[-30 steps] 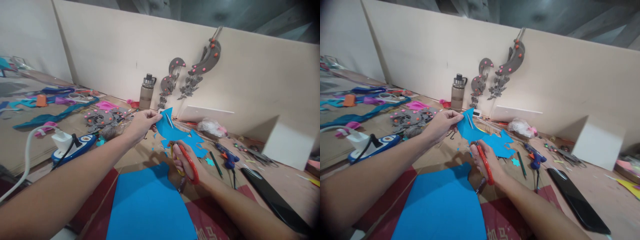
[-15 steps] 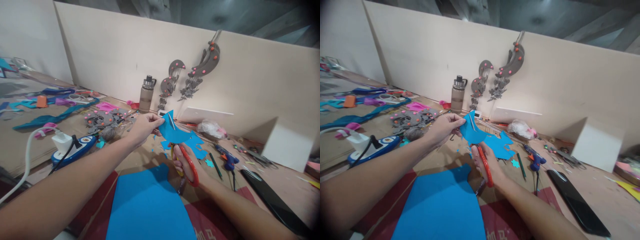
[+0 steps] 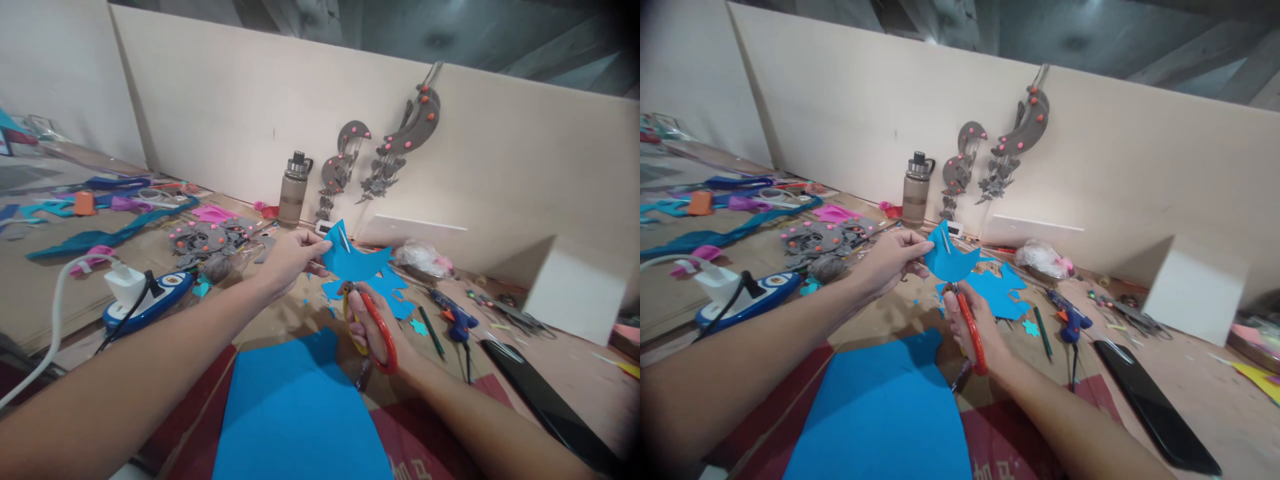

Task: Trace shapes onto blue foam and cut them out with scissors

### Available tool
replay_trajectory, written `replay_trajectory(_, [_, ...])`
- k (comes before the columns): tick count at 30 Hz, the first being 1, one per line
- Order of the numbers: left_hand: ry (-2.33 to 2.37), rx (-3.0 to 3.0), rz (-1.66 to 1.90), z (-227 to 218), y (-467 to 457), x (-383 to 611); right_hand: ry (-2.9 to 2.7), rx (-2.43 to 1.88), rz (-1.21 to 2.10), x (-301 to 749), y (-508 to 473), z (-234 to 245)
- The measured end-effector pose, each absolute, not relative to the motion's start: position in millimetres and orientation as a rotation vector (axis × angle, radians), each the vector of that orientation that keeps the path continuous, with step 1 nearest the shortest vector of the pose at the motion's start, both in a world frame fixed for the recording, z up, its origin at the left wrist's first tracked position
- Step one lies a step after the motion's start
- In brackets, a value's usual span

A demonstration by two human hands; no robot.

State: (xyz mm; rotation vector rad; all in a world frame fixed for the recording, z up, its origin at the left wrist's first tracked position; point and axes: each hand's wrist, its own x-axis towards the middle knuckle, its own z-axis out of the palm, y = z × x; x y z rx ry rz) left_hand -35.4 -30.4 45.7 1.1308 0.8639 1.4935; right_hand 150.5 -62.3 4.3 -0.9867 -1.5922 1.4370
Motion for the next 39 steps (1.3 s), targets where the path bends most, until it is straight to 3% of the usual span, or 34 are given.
replay_trajectory(39, [0.917, 1.309, 1.482, 44, -25, -41, -1.591, -0.997, 1.452, 151, -61, 4])
